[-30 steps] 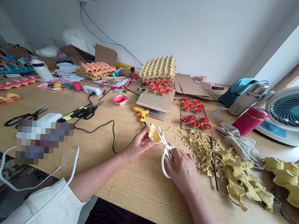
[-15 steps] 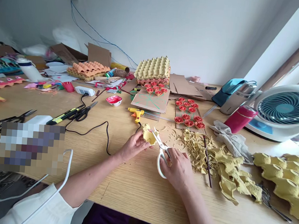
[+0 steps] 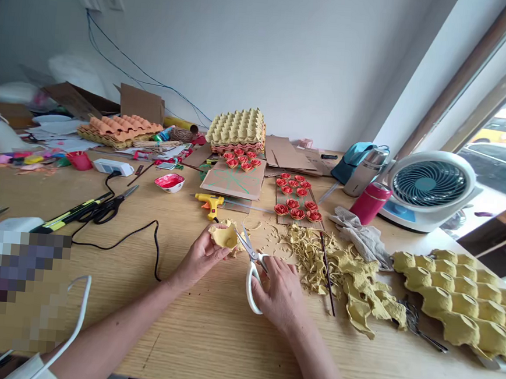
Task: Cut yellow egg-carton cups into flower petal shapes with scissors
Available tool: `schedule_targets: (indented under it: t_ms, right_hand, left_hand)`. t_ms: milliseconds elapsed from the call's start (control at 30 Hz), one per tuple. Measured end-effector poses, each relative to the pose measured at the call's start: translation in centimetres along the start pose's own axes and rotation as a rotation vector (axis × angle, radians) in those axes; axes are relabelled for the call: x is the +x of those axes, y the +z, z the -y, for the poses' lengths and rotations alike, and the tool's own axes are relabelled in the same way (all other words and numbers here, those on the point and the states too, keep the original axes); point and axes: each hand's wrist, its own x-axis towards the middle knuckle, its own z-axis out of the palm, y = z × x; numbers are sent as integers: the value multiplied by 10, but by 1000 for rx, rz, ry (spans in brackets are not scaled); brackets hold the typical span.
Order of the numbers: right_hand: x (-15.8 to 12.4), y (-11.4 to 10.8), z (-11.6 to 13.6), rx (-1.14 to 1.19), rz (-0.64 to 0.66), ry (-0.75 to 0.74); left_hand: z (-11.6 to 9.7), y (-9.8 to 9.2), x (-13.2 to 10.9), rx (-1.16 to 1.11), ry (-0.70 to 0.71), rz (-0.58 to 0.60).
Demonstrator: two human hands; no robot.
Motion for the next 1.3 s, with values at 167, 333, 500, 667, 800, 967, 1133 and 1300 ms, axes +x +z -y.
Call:
schedule_targets:
  t_ms: [167,333,500,667,800,967,1133,1300]
  right_hand:
    - [-1,-1,4,-19,16,-6]
    - [-1,2,4,-48,1,-7]
    - [-2,2,3,-48,21,9]
    - [-1,1,5,-30,52,30]
    - [1,-1,6,-1,37,37]
    - [1,-2,3,54,0,50]
    - [2,-2,2,76,-8,56]
    - [1,0,3,78,16,34]
  left_hand:
    - [6,2,0,9,38,16]
    - [2,3,-1,61,72,-23]
    - [0,5,-3,122,55,2]
    - [-2,5,-4,125,46,-1]
    - [-4,5,-3,81,10,-7]
    - [-5,7,-2,22,-32,-67]
    - [-5,10,-1,6,-56,-79]
    - [-4,6,-1,-5,-94,-63]
